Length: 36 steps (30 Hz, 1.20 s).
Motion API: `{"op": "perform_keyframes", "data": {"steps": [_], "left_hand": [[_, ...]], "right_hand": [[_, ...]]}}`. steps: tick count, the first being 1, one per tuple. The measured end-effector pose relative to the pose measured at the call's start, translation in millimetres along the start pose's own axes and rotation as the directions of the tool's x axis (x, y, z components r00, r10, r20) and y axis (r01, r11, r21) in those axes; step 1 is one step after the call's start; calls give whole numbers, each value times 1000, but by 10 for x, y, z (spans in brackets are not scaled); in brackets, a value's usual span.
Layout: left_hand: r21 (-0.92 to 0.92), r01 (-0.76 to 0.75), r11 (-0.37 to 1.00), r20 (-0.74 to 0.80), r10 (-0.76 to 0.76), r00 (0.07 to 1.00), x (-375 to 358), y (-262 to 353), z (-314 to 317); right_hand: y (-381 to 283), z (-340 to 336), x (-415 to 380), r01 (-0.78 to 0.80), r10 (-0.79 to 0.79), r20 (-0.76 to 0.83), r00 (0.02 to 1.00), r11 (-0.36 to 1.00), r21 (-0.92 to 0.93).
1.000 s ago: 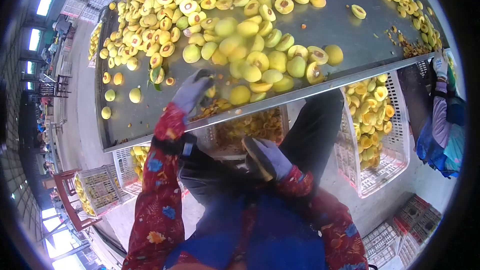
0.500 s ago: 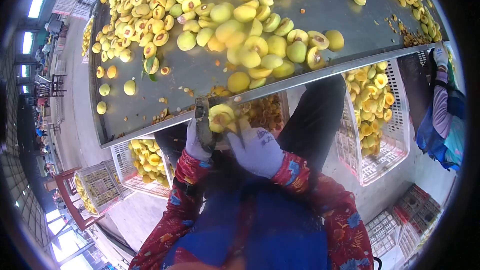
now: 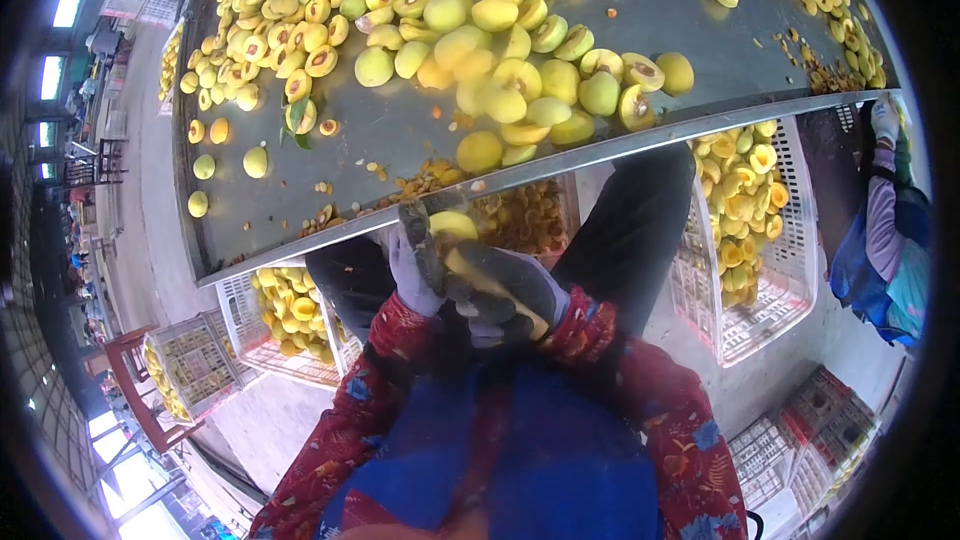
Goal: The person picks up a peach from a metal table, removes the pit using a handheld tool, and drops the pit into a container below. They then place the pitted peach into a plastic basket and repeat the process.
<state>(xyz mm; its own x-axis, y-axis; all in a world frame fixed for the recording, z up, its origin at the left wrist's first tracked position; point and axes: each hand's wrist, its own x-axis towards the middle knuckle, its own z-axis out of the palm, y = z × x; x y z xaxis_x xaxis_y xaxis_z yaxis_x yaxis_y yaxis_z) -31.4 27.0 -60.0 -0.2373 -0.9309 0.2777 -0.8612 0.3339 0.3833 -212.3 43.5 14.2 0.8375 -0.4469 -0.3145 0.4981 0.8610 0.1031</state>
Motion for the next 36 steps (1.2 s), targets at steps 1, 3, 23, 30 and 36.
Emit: {"op": "perform_keyframes", "data": {"steps": [1,3,23,30,36], "left_hand": [[-114,13,993,24,-10,1000,42,19,-87],[-332,45,942,68,-24,997,166,125,-299],[296,162,941,255,-241,936,928,-212,-845],[64,-330,942,774,162,612,1715,280,-93],[25,-115,993,693,66,718,1660,11,-429]], "right_hand": [[32,-92,52,-27,18,77,997,993,115],[80,-168,144,-127,56,242,969,949,289],[-175,-295,13,22,-193,-254,948,833,-553],[-25,-577,11,227,-537,-190,822,614,-756],[-138,-307,-157,57,-368,-376,850,775,-629]]}}
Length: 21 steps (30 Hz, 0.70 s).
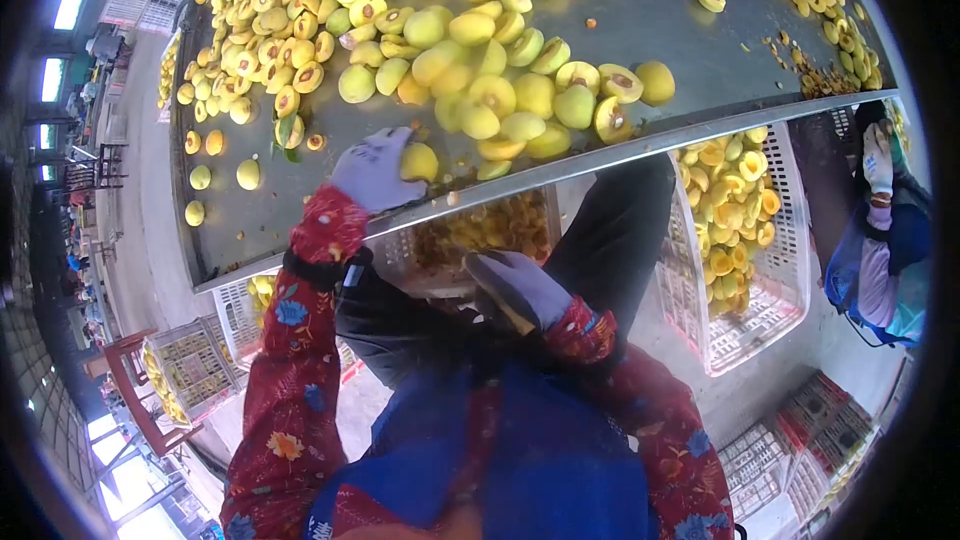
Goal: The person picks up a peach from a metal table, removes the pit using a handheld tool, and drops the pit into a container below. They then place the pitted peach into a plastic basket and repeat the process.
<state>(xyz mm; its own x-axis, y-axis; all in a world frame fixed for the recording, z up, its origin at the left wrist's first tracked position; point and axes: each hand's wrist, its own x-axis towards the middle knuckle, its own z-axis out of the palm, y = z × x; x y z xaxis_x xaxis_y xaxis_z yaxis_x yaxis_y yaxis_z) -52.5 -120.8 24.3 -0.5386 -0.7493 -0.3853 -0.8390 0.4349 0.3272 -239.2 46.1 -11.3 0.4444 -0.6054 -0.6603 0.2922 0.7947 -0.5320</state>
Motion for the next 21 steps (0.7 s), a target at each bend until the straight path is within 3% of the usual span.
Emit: {"op": "perform_keyframes", "data": {"steps": [2,3,4,5,6,7,9,11,13,14,16,17,20,21], "left_hand": [[-413,7,911,-85,-46,995,-156,-194,-5],[-878,-36,477,-87,-85,993,-265,-332,122],[-999,5,-39,9,-92,996,-412,-421,158],[-989,-29,-145,-18,-74,997,-534,-411,248],[-966,-62,-250,-49,-57,997,-630,-316,295],[-956,-94,-279,-85,-45,995,-685,-184,293],[-929,-148,-338,-152,-14,988,-748,85,270],[-993,-112,-47,-110,-52,993,-767,38,456],[-878,-148,-455,-114,-101,988,-872,163,626],[-892,-148,-427,-108,-116,987,-892,186,684],[-919,-144,-366,-96,-146,985,-915,206,784],[-862,-206,-464,-120,-209,971,-949,279,833],[-910,-175,-375,-75,-266,961,-995,309,913],[-920,-198,-337,-81,-331,940,-1007,314,955]], "right_hand": [[-24,38,-20,69,-69,-35,997,998,-12],[-53,49,-67,123,-124,-27,992,992,-42],[-91,52,-110,175,-176,-14,984,981,-79],[-135,45,-136,167,-170,8,985,958,-235],[-92,33,-116,309,-311,53,949,879,-365],[-18,35,-83,438,-440,116,891,763,-475],[-7,103,-84,609,-687,237,687,366,-704],[-96,237,-157,510,-823,418,386,-187,-840],[-141,354,-227,496,-808,372,456,-115,-861],[-142,384,-243,488,-799,349,490,-80,-869],[-42,376,-190,431,-782,392,485,-176,-885],[-5,375,-173,401,-772,412,483,-224,-888],[22,431,-178,405,-744,403,532,-194,-894],[19,449,-181,391,-726,432,535,-241,-888]]}}
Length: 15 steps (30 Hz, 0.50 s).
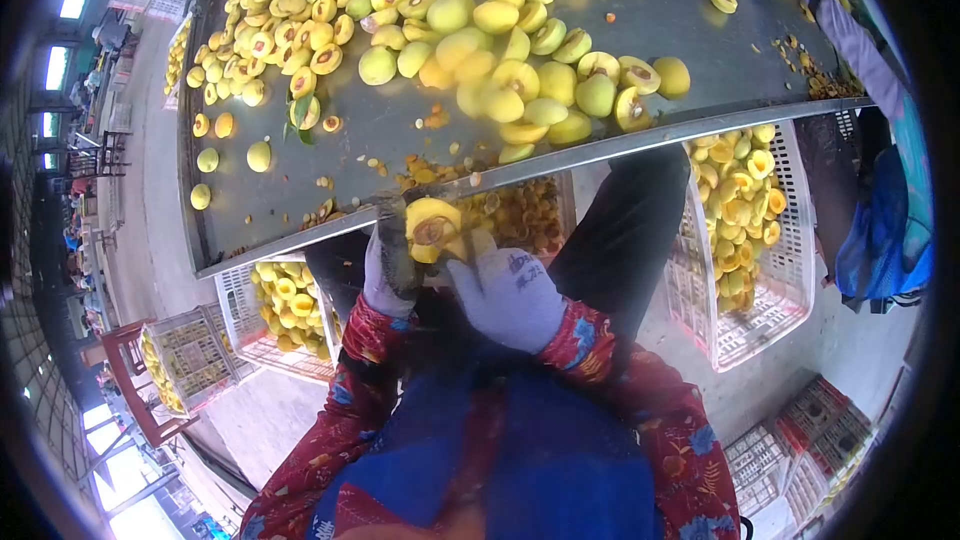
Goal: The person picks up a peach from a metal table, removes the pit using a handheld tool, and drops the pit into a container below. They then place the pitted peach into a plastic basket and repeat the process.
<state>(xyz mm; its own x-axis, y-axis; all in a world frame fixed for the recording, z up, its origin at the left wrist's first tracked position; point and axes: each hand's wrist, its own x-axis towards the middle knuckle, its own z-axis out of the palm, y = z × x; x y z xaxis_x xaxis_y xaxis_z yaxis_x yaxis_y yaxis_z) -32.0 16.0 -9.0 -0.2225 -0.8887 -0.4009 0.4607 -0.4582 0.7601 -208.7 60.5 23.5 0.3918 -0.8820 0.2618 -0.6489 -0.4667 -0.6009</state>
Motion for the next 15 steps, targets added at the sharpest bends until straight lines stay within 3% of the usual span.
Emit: {"op": "perform_keyframes", "data": {"steps": [2,4,5,6,8,10,11,12,13,14,15], "left_hand": [[67,-58,996,-120,66,991,-27,-113,-49],[361,-198,912,-144,264,954,-18,-268,-63],[413,-205,888,-160,292,943,-27,-309,-78],[464,-208,861,-176,320,931,-37,-336,-77],[388,-128,913,-253,239,938,-48,-327,-62],[467,-151,871,-191,266,945,-41,-315,-78],[505,-163,848,-161,277,947,-40,-315,-85],[499,-218,838,-121,317,941,-40,-317,-74],[492,-275,826,-81,358,930,-33,-316,-50],[482,-329,812,-44,397,917,-45,-323,-39],[595,-352,722,-13,447,894,-42,-366,-82]], "right_hand": [[-28,-8,8,59,-56,42,998,995,-77],[-2,64,-16,126,-131,-32,991,982,-138],[12,118,-41,155,-168,-66,984,973,-169],[37,172,-68,151,-160,-69,985,981,-120],[80,256,-108,142,-143,-75,987,990,-22],[84,252,-89,-56,39,65,997,953,298],[92,213,-64,-236,143,210,967,810,536],[95,167,-30,-422,242,348,906,586,691],[81,-6,75,-609,270,558,785,169,775],[60,-99,127,-690,186,743,643,-279,668],[43,-102,131,-686,188,756,627,-327,650]]}}
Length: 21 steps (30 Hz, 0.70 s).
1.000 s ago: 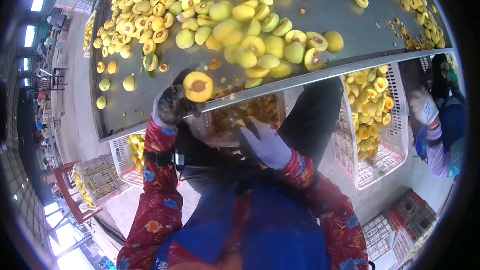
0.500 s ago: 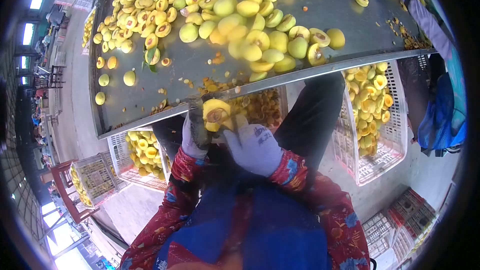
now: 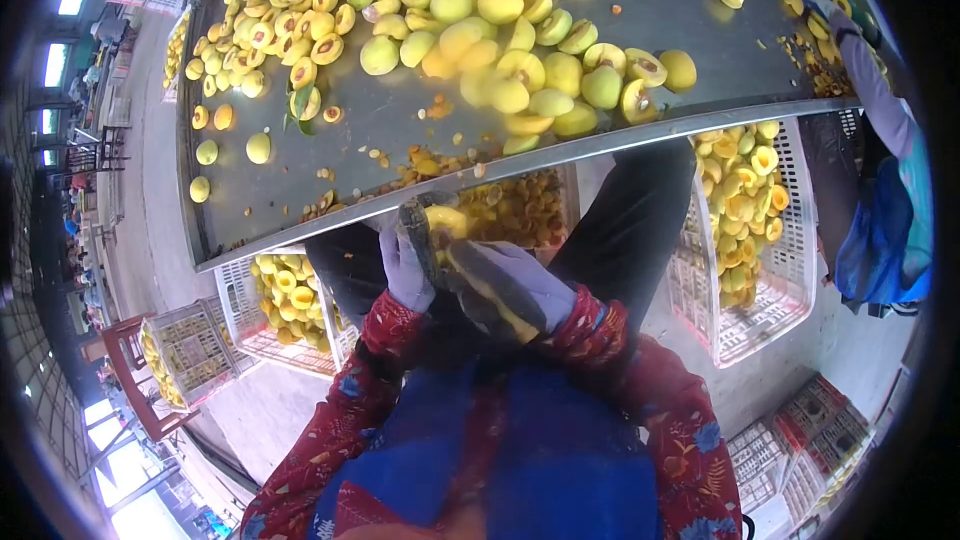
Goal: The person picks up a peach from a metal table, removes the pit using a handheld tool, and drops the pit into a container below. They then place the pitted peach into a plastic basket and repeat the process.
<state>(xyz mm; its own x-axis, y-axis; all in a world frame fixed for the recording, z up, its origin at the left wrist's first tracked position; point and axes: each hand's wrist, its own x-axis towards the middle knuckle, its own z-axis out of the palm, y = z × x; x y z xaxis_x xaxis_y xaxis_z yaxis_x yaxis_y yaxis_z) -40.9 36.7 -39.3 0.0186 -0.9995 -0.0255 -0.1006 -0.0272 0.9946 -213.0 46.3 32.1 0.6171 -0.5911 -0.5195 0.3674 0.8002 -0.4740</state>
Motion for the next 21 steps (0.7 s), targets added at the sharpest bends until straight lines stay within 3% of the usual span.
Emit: {"op": "perform_keyframes", "data": {"steps": [2,3,4,5,6,8,10,11,13,15,16,17,18,19,20,21], "left_hand": [[260,-127,957,13,128,992,-18,-167,-35],[304,-136,943,30,133,991,-3,-59,-5],[347,-146,926,48,139,989,54,151,52],[274,-83,958,64,68,996,83,210,69],[203,-14,979,80,-3,997,108,270,85],[-159,313,937,190,-282,941,67,274,47],[-162,189,969,261,-143,955,75,241,-8],[-166,132,977,293,-79,953,52,234,-30],[-178,54,983,248,-9,969,43,236,-15],[16,-34,999,108,32,994,20,236,-66],[310,-88,947,-27,101,995,22,229,-177],[573,-85,815,-140,199,970,-7,141,-352],[755,-104,648,-151,327,933,-48,-16,-670],[893,-64,445,-161,449,879,-88,-172,-988],[970,-26,241,-110,537,837,-153,-178,-1419],[580,208,788,-472,117,874,-185,-12,-1698]], "right_hand": [[22,45,7,-32,34,-16,999,995,95],[136,27,89,19,-25,-103,994,998,-63],[237,-15,111,73,-83,-92,992,992,-105],[318,-62,114,128,-140,-78,987,980,-150],[243,-30,102,60,-62,-55,997,997,-41],[139,28,54,-112,100,68,993,970,215],[77,-38,14,-332,213,294,932,831,447],[218,-154,68,-298,187,271,944,835,462],[297,-170,113,-382,80,499,863,750,540],[282,-111,102,-392,27,550,835,731,558],[199,-15,15,-349,37,498,866,758,551],[190,5,6,-261,53,382,922,815,517],[181,24,-3,-185,68,260,963,869,458],[236,-36,41,-77,58,65,996,935,345],[249,-141,90,-64,53,42,998,948,311],[262,-245,138,-52,49,20,999,960,276]]}}
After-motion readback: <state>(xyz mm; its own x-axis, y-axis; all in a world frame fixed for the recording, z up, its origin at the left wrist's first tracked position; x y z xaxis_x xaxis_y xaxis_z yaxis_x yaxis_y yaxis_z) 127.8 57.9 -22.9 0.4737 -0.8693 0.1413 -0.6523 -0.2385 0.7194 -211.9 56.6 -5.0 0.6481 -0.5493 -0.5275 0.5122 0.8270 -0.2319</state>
